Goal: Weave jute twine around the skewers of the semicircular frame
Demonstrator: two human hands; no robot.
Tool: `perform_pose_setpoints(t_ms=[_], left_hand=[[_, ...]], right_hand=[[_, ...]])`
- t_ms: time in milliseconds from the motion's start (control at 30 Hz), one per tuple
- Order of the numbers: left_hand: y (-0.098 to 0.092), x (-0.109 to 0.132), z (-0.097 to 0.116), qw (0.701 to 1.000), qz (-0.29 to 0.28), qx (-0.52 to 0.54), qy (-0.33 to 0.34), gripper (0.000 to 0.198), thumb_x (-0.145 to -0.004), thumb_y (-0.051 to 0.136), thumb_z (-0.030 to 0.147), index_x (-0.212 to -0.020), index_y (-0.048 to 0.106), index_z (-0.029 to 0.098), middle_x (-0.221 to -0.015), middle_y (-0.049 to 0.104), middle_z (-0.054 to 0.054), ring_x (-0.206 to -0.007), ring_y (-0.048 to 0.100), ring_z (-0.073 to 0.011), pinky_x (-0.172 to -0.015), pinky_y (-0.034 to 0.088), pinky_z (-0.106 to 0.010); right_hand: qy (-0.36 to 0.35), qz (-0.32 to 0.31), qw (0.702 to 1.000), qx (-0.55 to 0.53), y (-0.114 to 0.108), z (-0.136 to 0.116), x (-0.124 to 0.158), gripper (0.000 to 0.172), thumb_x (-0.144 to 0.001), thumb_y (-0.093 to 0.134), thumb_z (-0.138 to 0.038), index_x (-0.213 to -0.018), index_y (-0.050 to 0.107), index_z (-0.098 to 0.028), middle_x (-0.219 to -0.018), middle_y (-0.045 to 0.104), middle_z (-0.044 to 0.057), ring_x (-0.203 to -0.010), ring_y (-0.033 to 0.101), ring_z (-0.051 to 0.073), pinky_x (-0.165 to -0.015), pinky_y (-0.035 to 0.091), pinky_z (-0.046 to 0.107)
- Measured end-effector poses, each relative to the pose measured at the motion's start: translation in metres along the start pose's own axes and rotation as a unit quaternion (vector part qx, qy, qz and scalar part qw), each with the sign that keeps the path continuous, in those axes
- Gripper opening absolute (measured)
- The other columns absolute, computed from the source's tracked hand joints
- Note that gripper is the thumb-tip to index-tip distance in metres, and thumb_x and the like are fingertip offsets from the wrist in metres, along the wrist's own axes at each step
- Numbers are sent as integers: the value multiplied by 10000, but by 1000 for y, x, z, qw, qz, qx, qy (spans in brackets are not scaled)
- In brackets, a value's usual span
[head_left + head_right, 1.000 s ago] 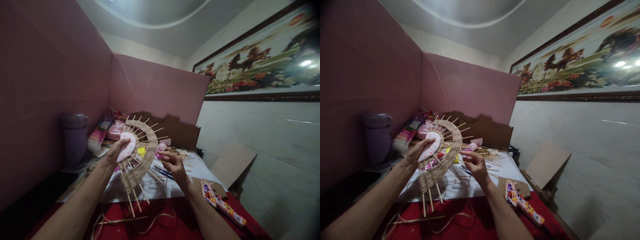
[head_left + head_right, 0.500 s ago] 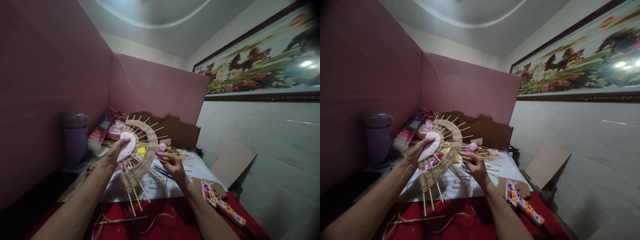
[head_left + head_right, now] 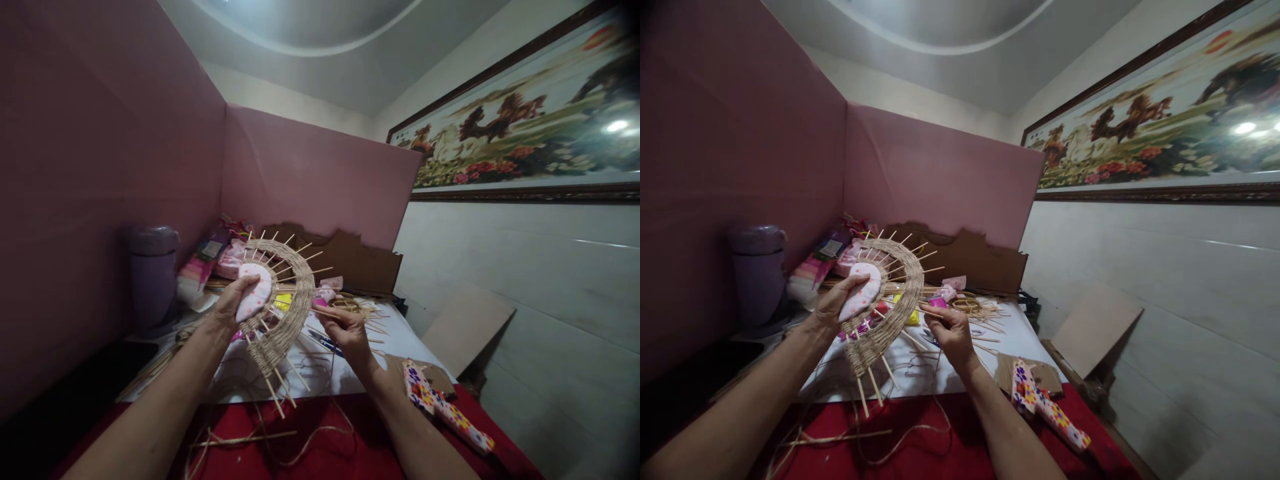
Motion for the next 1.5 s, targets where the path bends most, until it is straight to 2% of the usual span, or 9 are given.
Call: perform_pose_setpoints(t_ms=[100,233,333,467,600,767,967,1300,1500], left_hand=[[-2,-1,2,1000,10,4,11,41,-723,566,107,-701,600,105,-450,610,-21,-323,547,-136,-355,513,-239],[-5,-4,8,999,30,11,40,48,-693,570,74,-720,593,106,-489,637,-19,-352,571,-129,-393,526,-227],[-9,-4,14,996,51,9,69,53,-666,589,73,-706,578,107,-475,629,-11,-346,566,-126,-364,493,-202],[-11,-1,19,993,63,-1,102,87,-635,617,96,-699,562,116,-479,626,-3,-360,572,-130,-352,461,-188],[-7,1,23,991,52,-10,125,106,-617,613,109,-706,557,121,-509,634,-5,-385,574,-124,-381,470,-194],[-3,5,29,987,43,-27,150,162,-577,642,126,-701,539,139,-487,610,24,-360,542,-111,-357,439,-184],[0,11,34,981,49,-37,183,245,-523,681,132,-725,544,145,-483,609,35,-352,533,-106,-365,451,-188],[-1,9,36,977,56,-37,204,286,-483,708,157,-731,567,137,-499,617,23,-366,535,-113,-346,448,-195],[-6,9,37,973,69,-30,217,273,-504,701,163,-739,565,143,-498,610,29,-363,528,-111,-347,450,-198]], right_hand=[[18,1,1000,-12,2,2,2,222,-737,652,-288,-892,756,-169,-547,604,7,-430,393,74,-398,334,208],[52,-14,998,-41,8,8,5,217,-727,671,-342,-840,752,-175,-570,602,8,-460,452,92,-417,388,215],[71,-23,996,-48,9,10,5,224,-721,677,-374,-801,738,-174,-567,582,-4,-461,469,92,-435,411,218],[62,-39,997,-31,11,7,3,221,-722,672,-367,-745,724,-154,-505,528,-19,-438,419,80,-422,344,209],[69,-62,995,-24,14,7,2,194,-711,667,-321,-763,736,-147,-545,555,0,-488,403,85,-451,302,216],[99,-91,990,-38,14,11,3,210,-708,634,-276,-826,751,-149,-462,464,-40,-432,285,57,-421,210,201],[58,-89,994,14,12,8,1,215,-688,630,-255,-826,768,-165,-550,597,16,-492,429,95,-459,323,217],[18,-100,994,36,18,6,5,247,-716,583,-198,-873,761,-127,-519,582,9,-457,402,79,-440,304,208],[-56,-66,991,98,13,-12,5,223,-749,591,-205,-852,752,-89,-526,599,26,-452,438,91,-438,327,214]])
Point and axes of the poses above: each hand's wrist, its own x-axis away from the middle knuckle, its own y-axis out of the palm, z = x × y, the point moved 9 cm from there along -x, towards the middle knuckle
